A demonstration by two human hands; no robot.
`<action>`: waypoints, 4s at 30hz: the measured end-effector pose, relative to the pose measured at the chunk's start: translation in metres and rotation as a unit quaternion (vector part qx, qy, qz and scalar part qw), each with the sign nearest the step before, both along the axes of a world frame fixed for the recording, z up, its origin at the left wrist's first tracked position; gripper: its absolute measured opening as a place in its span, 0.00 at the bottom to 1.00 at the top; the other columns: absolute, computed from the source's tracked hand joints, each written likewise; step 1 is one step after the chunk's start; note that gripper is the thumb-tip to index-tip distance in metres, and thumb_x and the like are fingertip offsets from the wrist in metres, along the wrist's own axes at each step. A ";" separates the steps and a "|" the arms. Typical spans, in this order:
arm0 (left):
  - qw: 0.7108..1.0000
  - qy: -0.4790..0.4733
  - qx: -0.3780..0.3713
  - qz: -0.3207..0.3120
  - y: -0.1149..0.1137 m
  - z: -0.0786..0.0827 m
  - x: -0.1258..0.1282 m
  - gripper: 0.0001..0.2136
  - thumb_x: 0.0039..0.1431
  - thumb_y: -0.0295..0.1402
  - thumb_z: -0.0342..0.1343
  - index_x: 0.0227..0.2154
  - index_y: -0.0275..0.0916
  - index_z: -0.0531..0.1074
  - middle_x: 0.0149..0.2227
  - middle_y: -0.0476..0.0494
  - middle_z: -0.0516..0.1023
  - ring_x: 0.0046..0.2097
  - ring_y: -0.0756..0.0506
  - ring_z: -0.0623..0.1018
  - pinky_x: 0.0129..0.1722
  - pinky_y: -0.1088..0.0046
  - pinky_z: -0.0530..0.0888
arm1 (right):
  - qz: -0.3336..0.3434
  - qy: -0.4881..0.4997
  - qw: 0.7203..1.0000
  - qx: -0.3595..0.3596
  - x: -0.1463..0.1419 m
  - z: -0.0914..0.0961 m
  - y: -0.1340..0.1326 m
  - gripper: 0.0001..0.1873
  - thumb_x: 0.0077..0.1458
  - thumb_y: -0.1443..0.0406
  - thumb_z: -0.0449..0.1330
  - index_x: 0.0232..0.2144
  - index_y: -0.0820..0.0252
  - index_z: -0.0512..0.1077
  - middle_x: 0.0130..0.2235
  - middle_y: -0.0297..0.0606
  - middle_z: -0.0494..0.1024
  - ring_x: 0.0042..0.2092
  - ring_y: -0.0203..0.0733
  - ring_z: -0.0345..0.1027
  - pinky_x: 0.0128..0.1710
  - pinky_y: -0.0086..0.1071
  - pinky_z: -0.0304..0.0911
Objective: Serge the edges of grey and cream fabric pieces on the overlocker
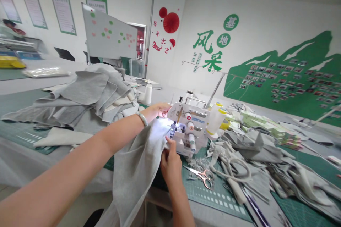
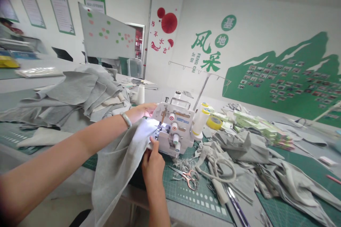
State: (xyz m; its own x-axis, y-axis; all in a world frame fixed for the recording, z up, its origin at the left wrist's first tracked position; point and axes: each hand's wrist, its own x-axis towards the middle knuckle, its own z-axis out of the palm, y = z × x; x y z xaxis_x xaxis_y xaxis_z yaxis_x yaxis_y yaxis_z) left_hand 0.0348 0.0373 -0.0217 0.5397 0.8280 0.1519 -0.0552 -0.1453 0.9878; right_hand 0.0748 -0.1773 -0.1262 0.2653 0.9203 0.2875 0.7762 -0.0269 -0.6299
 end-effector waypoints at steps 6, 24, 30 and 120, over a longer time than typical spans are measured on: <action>0.995 0.008 -0.057 -0.086 -0.013 -0.001 -0.006 0.08 0.49 0.33 0.61 0.30 0.33 0.74 0.21 0.45 0.75 0.28 0.46 0.76 0.30 0.71 0.72 | 0.004 -0.001 1.000 0.006 0.002 -0.006 0.003 0.24 0.58 0.68 0.47 0.57 0.57 0.60 0.26 0.34 0.78 0.28 0.44 0.74 0.26 0.27 0.59; 0.994 -0.022 -0.013 0.105 -0.037 -0.001 -0.027 0.07 0.55 0.28 0.49 0.28 0.33 0.71 0.22 0.49 0.70 0.24 0.52 0.68 0.28 0.76 0.66 | 0.002 0.016 1.000 0.003 -0.001 0.003 -0.001 0.23 0.57 0.69 0.49 0.56 0.57 0.61 0.29 0.37 0.79 0.31 0.45 0.76 0.29 0.27 0.60; 0.925 0.118 0.347 0.096 -0.104 -0.037 -0.072 0.06 0.52 0.26 0.51 0.30 0.36 0.73 0.34 0.46 0.75 0.38 0.47 0.73 0.41 0.72 0.68 | 0.019 0.032 0.998 0.055 -0.003 -0.002 -0.003 0.21 0.58 0.67 0.48 0.54 0.58 0.62 0.27 0.35 0.78 0.28 0.44 0.74 0.27 0.28 0.61; 0.841 0.293 0.450 -0.062 -0.128 -0.031 -0.100 0.17 0.60 0.40 0.53 0.50 0.39 0.67 0.47 0.41 0.74 0.48 0.41 0.71 0.51 0.62 0.65 | -0.016 -0.089 0.988 0.127 0.008 -0.003 -0.006 0.21 0.59 0.66 0.49 0.53 0.58 0.69 0.33 0.37 0.82 0.29 0.40 0.76 0.26 0.26 0.62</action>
